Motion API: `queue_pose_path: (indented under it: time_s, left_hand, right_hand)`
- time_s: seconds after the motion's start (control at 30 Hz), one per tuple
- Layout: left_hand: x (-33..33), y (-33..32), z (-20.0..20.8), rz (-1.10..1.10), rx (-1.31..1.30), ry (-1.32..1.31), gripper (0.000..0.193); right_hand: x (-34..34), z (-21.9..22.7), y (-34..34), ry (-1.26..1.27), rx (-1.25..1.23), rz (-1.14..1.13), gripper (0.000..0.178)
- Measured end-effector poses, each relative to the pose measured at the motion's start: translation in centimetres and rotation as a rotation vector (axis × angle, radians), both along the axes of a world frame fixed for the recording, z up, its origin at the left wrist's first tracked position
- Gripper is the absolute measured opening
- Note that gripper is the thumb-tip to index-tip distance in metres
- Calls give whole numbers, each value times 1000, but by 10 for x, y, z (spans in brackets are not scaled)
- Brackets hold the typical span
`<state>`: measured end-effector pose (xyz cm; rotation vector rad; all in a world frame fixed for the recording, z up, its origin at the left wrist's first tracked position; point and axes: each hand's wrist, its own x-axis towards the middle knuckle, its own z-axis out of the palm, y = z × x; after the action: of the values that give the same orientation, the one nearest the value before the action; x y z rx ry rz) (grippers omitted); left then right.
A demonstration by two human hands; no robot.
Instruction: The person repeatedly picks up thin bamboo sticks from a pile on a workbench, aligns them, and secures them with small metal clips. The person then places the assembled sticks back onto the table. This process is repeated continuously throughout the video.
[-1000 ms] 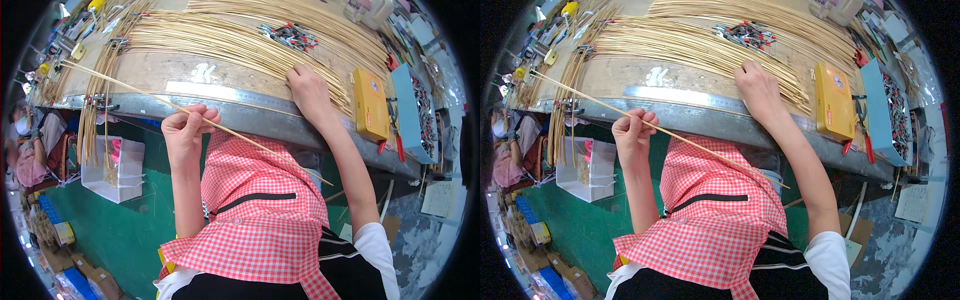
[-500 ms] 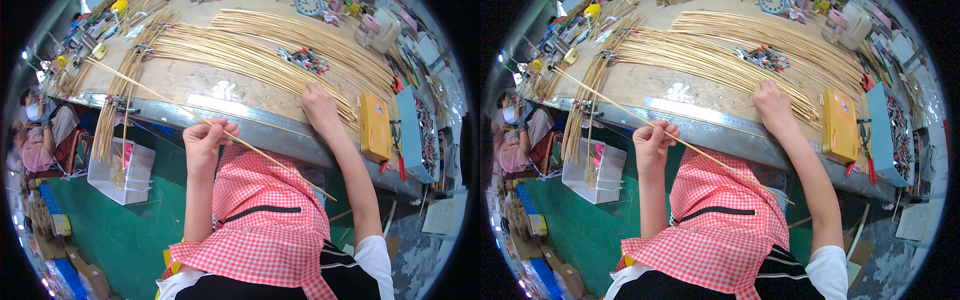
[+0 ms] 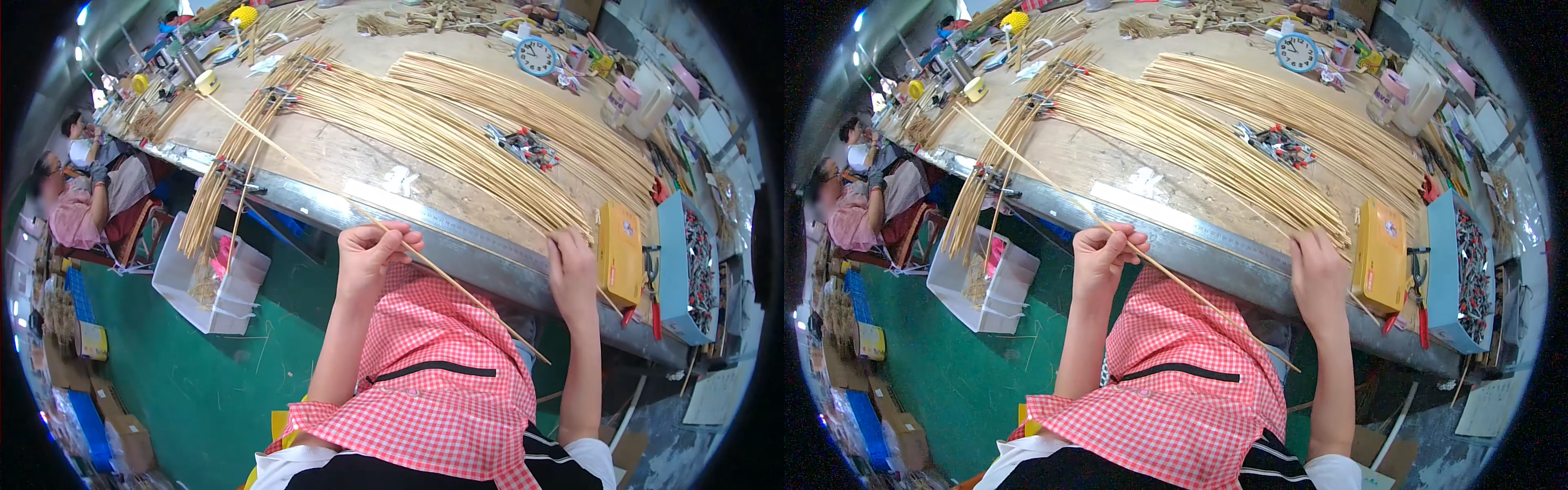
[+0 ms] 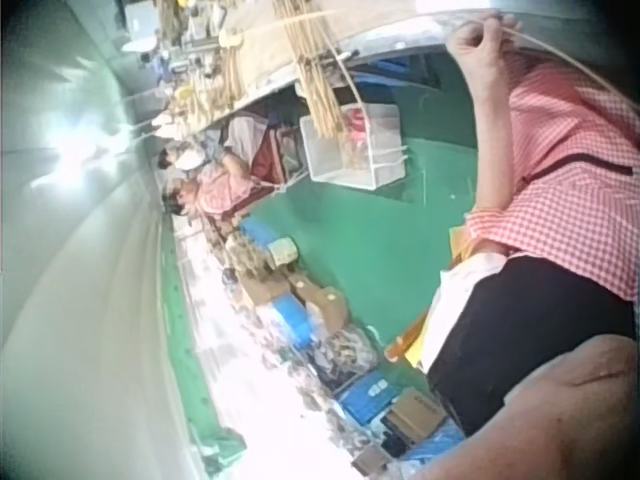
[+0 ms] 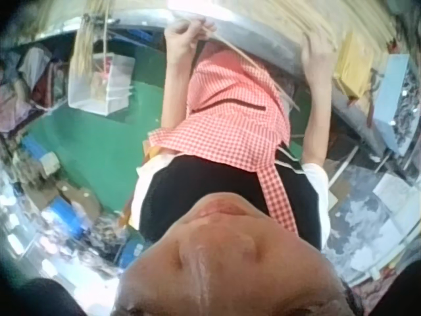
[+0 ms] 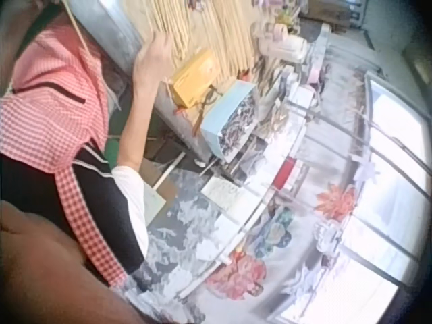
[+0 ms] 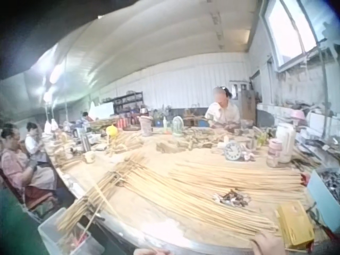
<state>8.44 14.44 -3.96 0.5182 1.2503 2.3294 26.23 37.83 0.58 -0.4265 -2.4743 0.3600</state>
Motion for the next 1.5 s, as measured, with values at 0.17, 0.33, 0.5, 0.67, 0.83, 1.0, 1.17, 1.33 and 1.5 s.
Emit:
queue_pose_path:
  time_s: [0.17, 0.33, 0.5, 0.67, 0.83, 1.0, 1.17, 1.33, 1.5]
  left_hand:
    - [2, 3, 0, -18, -39, -11, 18]
    - [8, 6, 0, -72, -59, -28, 17]
    - [11, 7, 5, -68, -164, -36, 21]
    - [12, 7, 3, -40, -93, -50, 18]
    - [8, 12, -11, -54, -94, -29, 16]
    - [4, 12, -17, -66, -130, -13, 16]
    - [5, 12, -17, -63, -145, -4, 17]
    - [4, 14, -18, -71, -141, 5, 18]
    - [2, 14, -18, -79, -147, 21, 19]
  right_hand:
    - [40, -5, -4, 53, -164, -55, 5]
    - [49, -11, -20, 32, -255, -24, 3]
    - [44, -15, -32, 57, -159, 35, 5]
    - [39, -28, -34, 112, -180, 17, 5]
    - [34, -47, -31, 113, -56, -92, 6]
    - [35, -54, -32, 127, 51, -111, 7]
    - [35, -56, -33, 121, 65, -119, 8]
    - [36, -55, -33, 128, 83, -117, 8]
    - [34, -54, -32, 148, 76, -110, 7]
